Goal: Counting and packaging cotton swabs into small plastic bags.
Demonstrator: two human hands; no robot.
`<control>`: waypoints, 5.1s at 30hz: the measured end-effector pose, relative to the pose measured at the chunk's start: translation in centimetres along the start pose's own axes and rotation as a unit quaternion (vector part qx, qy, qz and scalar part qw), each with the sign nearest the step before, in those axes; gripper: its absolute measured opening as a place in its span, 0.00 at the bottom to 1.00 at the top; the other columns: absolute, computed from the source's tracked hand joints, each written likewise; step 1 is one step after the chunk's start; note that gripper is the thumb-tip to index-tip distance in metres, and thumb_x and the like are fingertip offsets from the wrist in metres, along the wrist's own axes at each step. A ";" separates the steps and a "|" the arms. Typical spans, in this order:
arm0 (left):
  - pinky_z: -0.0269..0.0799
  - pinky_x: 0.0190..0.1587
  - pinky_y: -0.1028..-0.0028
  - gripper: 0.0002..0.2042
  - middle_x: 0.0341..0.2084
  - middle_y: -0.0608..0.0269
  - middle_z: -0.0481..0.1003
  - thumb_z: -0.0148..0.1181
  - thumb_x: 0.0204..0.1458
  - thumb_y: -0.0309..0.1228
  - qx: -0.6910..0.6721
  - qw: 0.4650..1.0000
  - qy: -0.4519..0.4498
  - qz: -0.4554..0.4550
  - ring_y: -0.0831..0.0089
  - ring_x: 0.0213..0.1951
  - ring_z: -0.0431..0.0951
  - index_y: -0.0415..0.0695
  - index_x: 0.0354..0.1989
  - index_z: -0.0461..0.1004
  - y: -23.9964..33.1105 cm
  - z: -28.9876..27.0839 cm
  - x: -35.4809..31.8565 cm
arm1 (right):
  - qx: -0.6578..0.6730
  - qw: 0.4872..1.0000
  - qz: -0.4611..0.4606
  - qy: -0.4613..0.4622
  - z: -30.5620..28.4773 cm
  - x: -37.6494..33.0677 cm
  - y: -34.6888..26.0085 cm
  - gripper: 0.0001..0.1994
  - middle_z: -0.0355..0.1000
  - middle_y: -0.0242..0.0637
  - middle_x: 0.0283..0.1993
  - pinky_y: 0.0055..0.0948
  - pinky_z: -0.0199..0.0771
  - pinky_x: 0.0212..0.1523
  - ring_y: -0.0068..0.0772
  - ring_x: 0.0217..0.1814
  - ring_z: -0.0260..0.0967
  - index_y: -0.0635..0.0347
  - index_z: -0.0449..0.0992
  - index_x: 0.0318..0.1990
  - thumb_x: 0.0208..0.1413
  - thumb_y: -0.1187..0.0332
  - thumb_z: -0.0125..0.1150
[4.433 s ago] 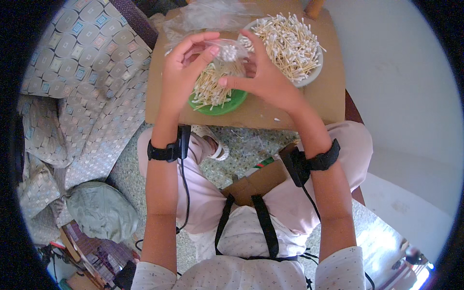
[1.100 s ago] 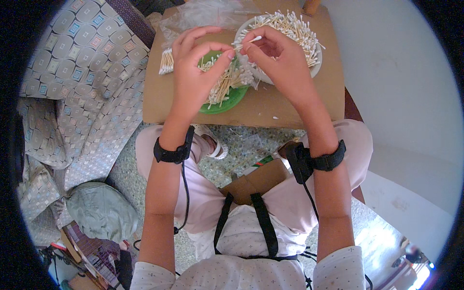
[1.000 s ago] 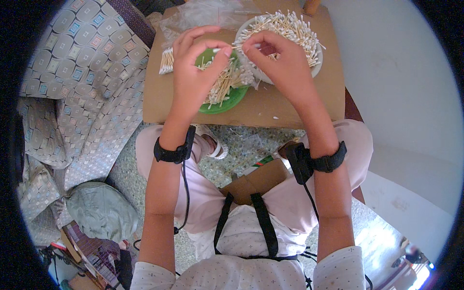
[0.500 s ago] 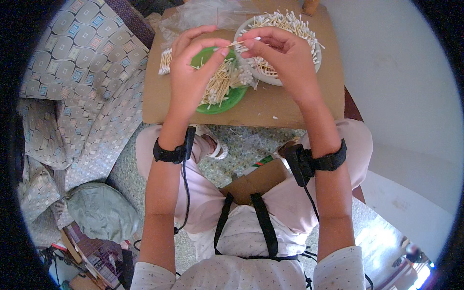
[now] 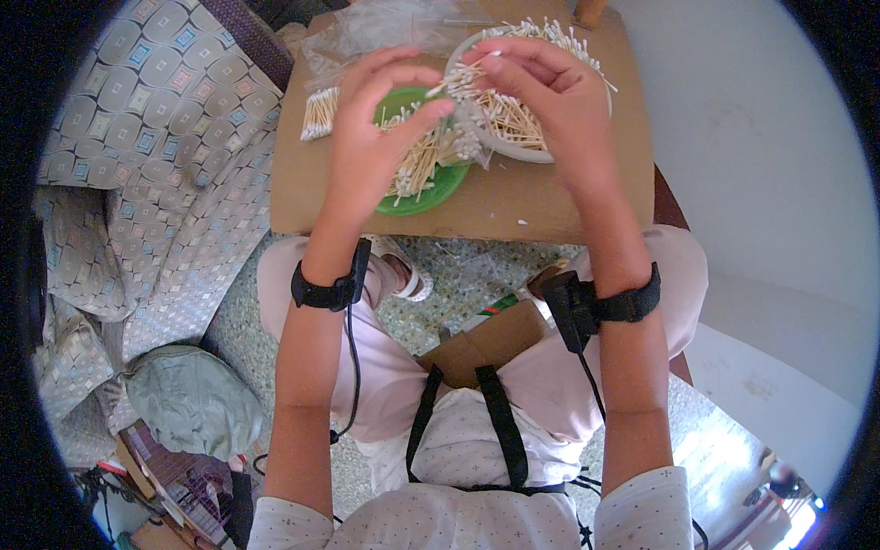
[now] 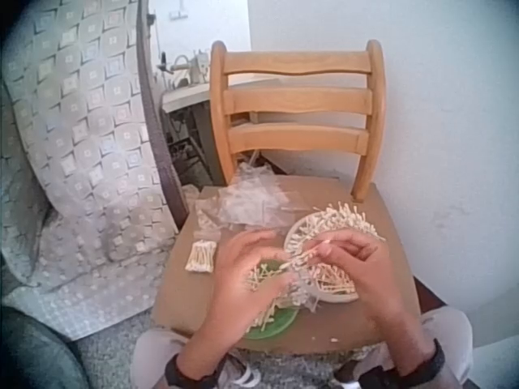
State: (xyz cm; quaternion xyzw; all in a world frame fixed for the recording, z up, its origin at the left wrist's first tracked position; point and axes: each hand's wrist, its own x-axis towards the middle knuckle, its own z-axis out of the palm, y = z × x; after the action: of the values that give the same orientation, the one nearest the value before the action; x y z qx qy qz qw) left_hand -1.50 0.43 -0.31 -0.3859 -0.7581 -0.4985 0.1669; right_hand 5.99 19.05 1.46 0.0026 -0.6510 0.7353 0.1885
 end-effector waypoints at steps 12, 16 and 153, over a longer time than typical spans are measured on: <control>0.56 0.66 0.54 0.42 0.53 0.54 0.74 0.73 0.41 0.42 0.124 0.976 -0.181 0.018 0.53 0.65 0.63 0.44 0.67 0.61 -0.5 1.2 -1.9 | -0.229 0.973 0.017 0.032 0.0 -0.4 -0.4 0.11 0.79 0.33 0.38 0.21 0.76 0.40 0.20 0.39 0.76 0.61 0.80 0.46 0.56 0.67 0.66; 0.60 0.63 0.57 0.35 0.52 0.51 0.74 0.70 0.44 0.40 0.128 0.975 -0.183 0.021 0.52 0.62 0.66 0.42 0.63 0.67 -0.6 1.3 -2.1 | -0.218 0.975 0.027 0.031 0.5 -0.5 -0.1 0.09 0.79 0.32 0.36 0.21 0.76 0.38 0.19 0.38 0.76 0.61 0.80 0.42 0.55 0.69 0.66; 0.73 0.43 0.62 0.20 0.39 0.56 0.79 0.66 0.47 0.41 0.145 0.973 -0.173 0.049 0.56 0.41 0.78 0.44 0.46 0.77 -0.7 -0.7 -1.2 | -0.373 0.923 -0.093 -0.031 1.4 -1.3 1.3 0.08 0.80 0.36 0.33 0.27 0.76 0.37 0.31 0.34 0.79 0.55 0.82 0.41 0.54 0.67 0.66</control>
State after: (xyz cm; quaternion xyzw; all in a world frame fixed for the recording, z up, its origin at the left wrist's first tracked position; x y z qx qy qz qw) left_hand -1.37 -0.86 -1.19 -0.4748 -0.8199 -0.3001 0.1113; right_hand 6.48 17.27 0.09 0.0151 -0.8803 0.4181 0.2235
